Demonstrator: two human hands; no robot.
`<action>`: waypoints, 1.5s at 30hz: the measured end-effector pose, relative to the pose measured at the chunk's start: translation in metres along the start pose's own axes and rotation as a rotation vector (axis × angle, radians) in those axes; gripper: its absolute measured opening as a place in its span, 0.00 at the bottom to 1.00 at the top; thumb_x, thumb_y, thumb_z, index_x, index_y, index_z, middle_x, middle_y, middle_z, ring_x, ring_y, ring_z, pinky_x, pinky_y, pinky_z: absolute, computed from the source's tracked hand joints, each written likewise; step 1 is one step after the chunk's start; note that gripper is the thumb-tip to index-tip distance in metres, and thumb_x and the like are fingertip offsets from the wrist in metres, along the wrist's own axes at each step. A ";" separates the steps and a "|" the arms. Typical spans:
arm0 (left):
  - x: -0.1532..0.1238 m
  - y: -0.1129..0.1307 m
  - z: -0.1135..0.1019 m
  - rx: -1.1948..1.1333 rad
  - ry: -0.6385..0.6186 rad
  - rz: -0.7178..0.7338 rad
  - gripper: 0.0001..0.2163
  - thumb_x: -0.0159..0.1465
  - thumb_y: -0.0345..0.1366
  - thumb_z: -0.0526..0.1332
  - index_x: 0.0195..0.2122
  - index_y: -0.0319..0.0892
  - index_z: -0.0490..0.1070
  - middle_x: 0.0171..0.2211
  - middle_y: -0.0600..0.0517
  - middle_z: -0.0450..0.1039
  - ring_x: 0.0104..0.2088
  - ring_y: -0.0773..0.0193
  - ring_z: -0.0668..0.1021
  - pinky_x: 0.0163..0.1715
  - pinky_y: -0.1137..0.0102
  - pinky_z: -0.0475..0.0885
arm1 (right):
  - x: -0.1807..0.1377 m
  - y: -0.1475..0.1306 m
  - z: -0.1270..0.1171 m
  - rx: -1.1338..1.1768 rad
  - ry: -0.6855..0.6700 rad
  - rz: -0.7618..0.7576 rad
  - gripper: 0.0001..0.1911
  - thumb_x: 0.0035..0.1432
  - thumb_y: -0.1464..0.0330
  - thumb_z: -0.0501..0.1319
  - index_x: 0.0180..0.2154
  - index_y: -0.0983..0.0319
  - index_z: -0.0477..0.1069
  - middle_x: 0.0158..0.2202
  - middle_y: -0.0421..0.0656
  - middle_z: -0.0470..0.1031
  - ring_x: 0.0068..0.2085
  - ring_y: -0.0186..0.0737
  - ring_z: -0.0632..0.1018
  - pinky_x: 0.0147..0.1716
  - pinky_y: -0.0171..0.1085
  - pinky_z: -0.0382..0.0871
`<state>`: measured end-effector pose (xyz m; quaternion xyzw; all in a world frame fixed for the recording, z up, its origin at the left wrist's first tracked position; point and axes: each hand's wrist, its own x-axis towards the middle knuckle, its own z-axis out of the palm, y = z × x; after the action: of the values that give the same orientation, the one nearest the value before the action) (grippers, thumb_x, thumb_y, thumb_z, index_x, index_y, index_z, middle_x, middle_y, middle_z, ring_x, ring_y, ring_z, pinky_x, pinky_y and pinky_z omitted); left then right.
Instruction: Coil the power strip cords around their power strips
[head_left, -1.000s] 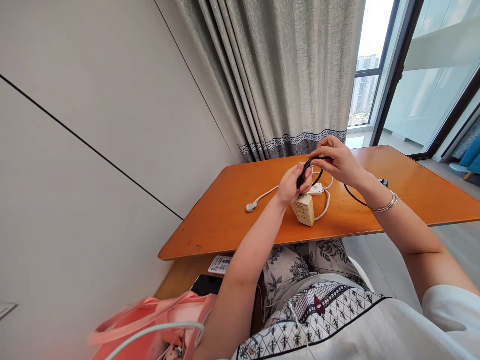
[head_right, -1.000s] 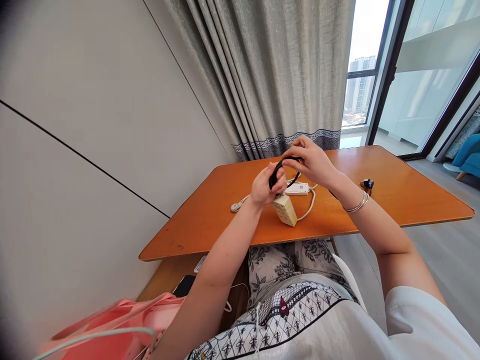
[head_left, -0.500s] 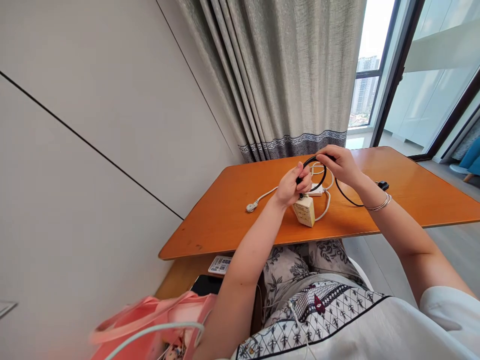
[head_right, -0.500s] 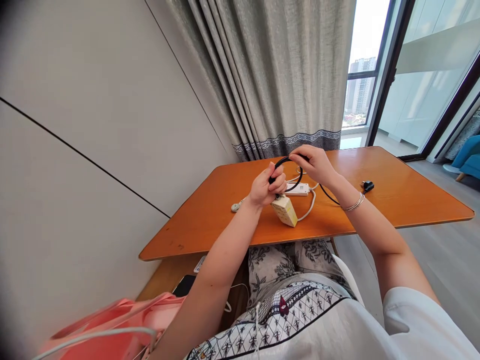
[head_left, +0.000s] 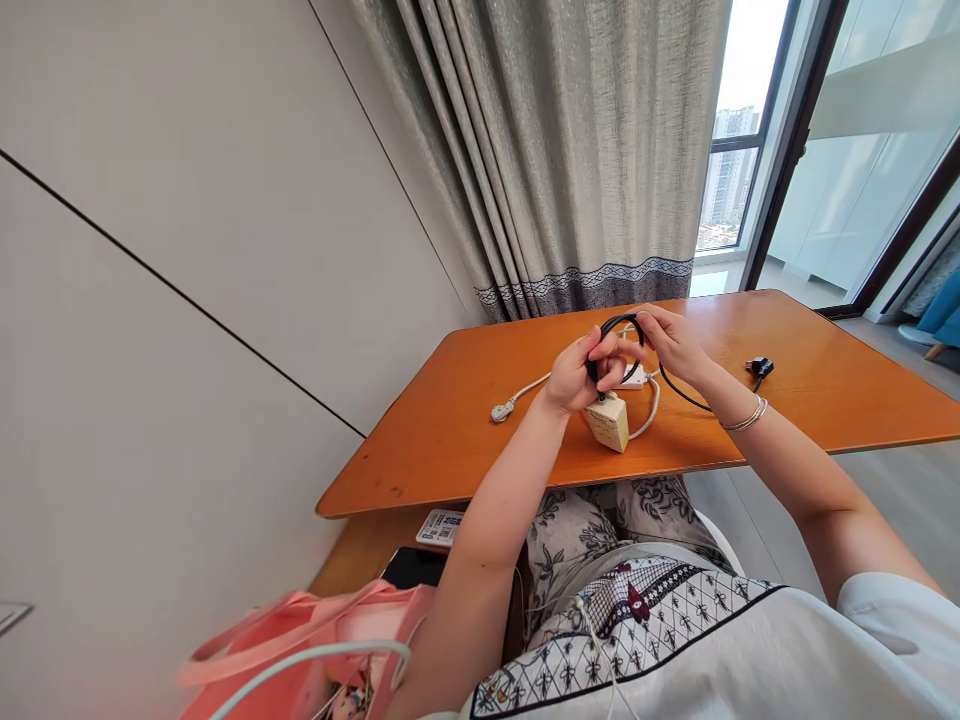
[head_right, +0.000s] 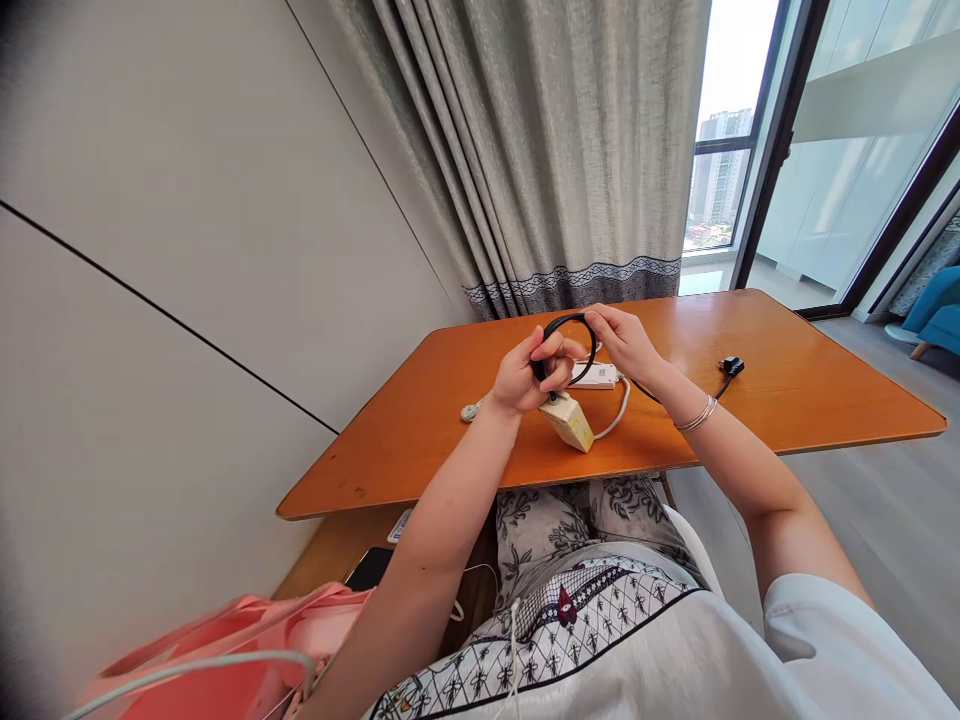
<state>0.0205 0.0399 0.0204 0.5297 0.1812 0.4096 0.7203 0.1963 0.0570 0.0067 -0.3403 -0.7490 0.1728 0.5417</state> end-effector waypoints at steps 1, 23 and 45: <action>0.000 -0.001 0.000 0.016 0.022 0.023 0.27 0.70 0.55 0.50 0.20 0.43 0.46 0.27 0.48 0.76 0.17 0.72 0.68 0.16 0.74 0.61 | -0.001 0.002 0.001 -0.004 -0.007 0.006 0.29 0.66 0.43 0.47 0.34 0.60 0.68 0.27 0.38 0.65 0.30 0.36 0.67 0.32 0.35 0.63; 0.005 -0.005 -0.003 0.034 0.101 0.401 0.21 0.71 0.47 0.54 0.23 0.41 0.62 0.62 0.50 0.69 0.67 0.51 0.65 0.60 0.55 0.67 | -0.072 -0.065 -0.017 -0.886 -0.434 -0.377 0.19 0.72 0.63 0.49 0.43 0.59 0.78 0.30 0.44 0.77 0.28 0.35 0.72 0.26 0.36 0.53; -0.003 -0.004 0.014 -0.173 0.053 -0.094 0.24 0.71 0.54 0.49 0.23 0.44 0.50 0.11 0.62 0.50 0.06 0.73 0.59 0.10 0.77 0.49 | 0.029 -0.039 -0.033 0.066 -0.434 -0.043 0.21 0.63 0.53 0.60 0.43 0.63 0.80 0.36 0.44 0.78 0.38 0.37 0.77 0.40 0.38 0.70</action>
<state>0.0301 0.0285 0.0215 0.4454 0.1890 0.4034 0.7766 0.2086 0.0458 0.0632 -0.2613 -0.8489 0.2548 0.3823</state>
